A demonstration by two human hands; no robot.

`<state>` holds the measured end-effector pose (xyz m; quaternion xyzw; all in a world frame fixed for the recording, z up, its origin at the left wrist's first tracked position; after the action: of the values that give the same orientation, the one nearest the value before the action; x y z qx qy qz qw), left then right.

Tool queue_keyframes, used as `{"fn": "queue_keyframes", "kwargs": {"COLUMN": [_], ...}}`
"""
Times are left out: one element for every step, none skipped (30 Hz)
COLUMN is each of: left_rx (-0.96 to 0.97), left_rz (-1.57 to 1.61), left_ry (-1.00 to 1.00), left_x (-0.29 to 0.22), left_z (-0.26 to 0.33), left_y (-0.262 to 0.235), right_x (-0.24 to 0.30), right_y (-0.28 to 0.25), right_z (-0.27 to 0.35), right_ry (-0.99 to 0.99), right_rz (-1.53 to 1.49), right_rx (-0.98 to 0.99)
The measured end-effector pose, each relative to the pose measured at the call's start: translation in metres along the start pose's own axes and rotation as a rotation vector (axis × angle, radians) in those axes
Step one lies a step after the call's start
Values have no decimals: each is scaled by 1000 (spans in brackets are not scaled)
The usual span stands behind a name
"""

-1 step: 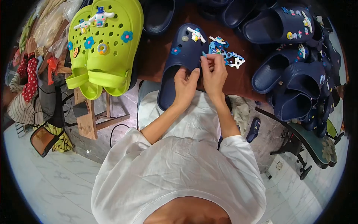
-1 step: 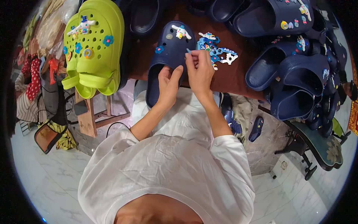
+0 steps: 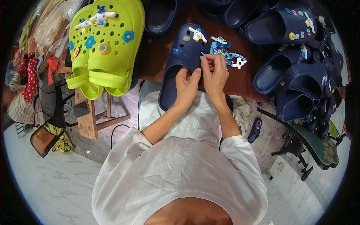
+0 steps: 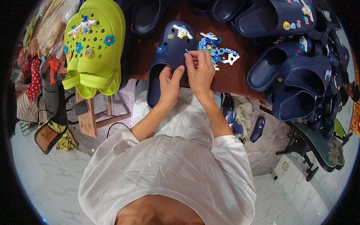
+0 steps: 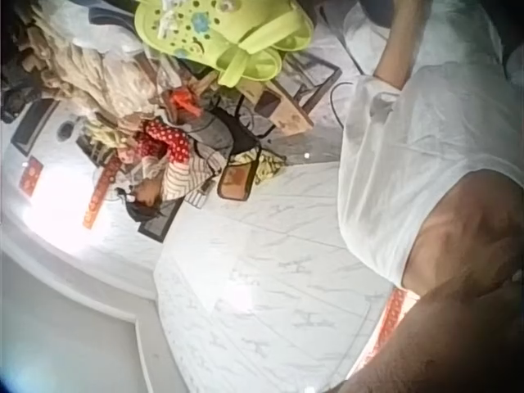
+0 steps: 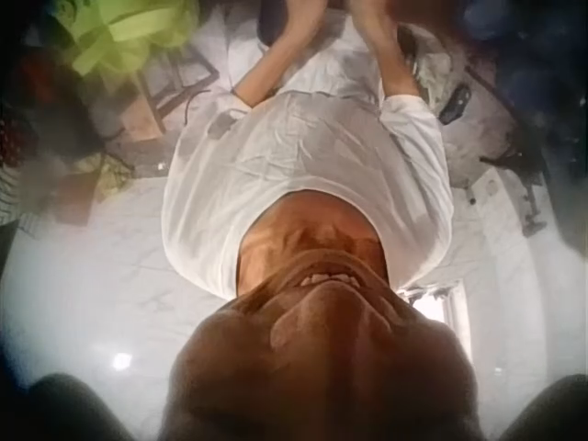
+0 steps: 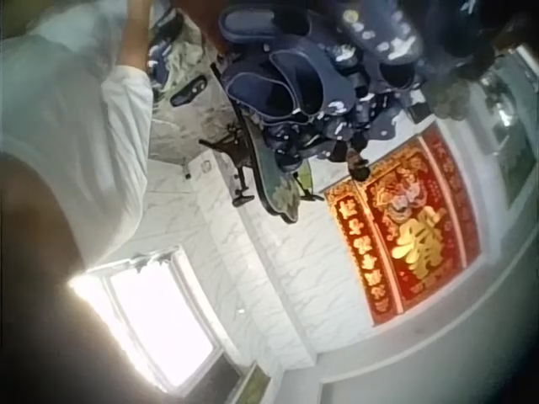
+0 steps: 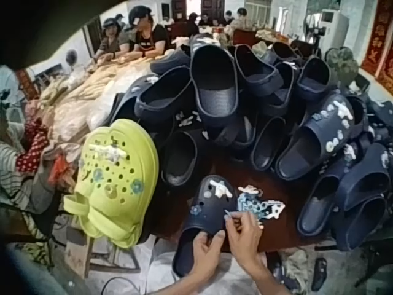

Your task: Attaching decorative charms into the holes of foam clogs.

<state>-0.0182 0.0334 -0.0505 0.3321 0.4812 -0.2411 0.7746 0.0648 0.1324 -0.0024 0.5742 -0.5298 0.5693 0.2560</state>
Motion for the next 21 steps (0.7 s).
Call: {"fn": "queue_keyframes", "kwargs": {"left_rx": [-16,-30,-33,-42,-49,-41,-74,-83,-123,-149,-132,-139,-176,-185,-121,-105,-92,-64,-94,-129,-99], "left_rz": [26,53,56,24,-8,-3,-67,-129,-183,-143,-277,-191,-112,-52,12,43,70,51,21,-7,-41], "left_ry": [24,48,51,13,-24,-21,0,19,31,37,98,35,6,-22,2,0,-3,5,7,6,6], "left_x": [0,-2,-3,0,3,6,12,8,2,-2,-6,-6,13,6,7,5,3,3,5,6,2], "left_z": [-2,-4,-4,-4,-3,-4,-6,-10,-4,-3,-4,-1,-5,-1,-2,1,1,0,-2,-2,-5], "left_y": [-2,-3,-5,-6,-7,-10,-16,-12,-13,-13,-17,-16,-28,-23,-22,-20,-15,-6,-2,-3,-1], "right_x": [20,21,23,26,30,25,25,13,1,-15,-28,-38,-44,-52,-57,-56,-57,-58,-59,-62,-64], "right_y": [3,5,3,2,0,1,-4,-6,-5,-1,4,12,22,28,31,27,26,25,22,22,21], "right_z": [0,0,0,0,1,1,0,-2,-3,-3,-5,-6,-5,-2,1,-1,0,0,-4,-3,-2], "right_ry": [-138,-87,-90,-128,-167,-112,-117,-15,81,127,165,257,344,411,470,453,475,498,487,504,523], "right_rz": [92,91,91,136,182,145,166,33,-104,-201,-298,-373,-458,-546,-643,-651,-655,-663,-689,-672,-658], "right_rx": [2,43,46,70,92,149,130,164,190,222,248,288,333,328,331,300,292,285,247,245,239]}}
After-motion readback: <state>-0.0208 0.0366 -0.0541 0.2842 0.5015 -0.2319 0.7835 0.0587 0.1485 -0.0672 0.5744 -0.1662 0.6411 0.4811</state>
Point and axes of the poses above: each hand's wrist, its own z-axis away from the middle knuckle, its own y-axis out of the palm, x = y × z, the point moved 10 cm from there along -z, towards the middle knuckle, and after that the axes turned 8 degrees about -z, right-handed, at the moved point
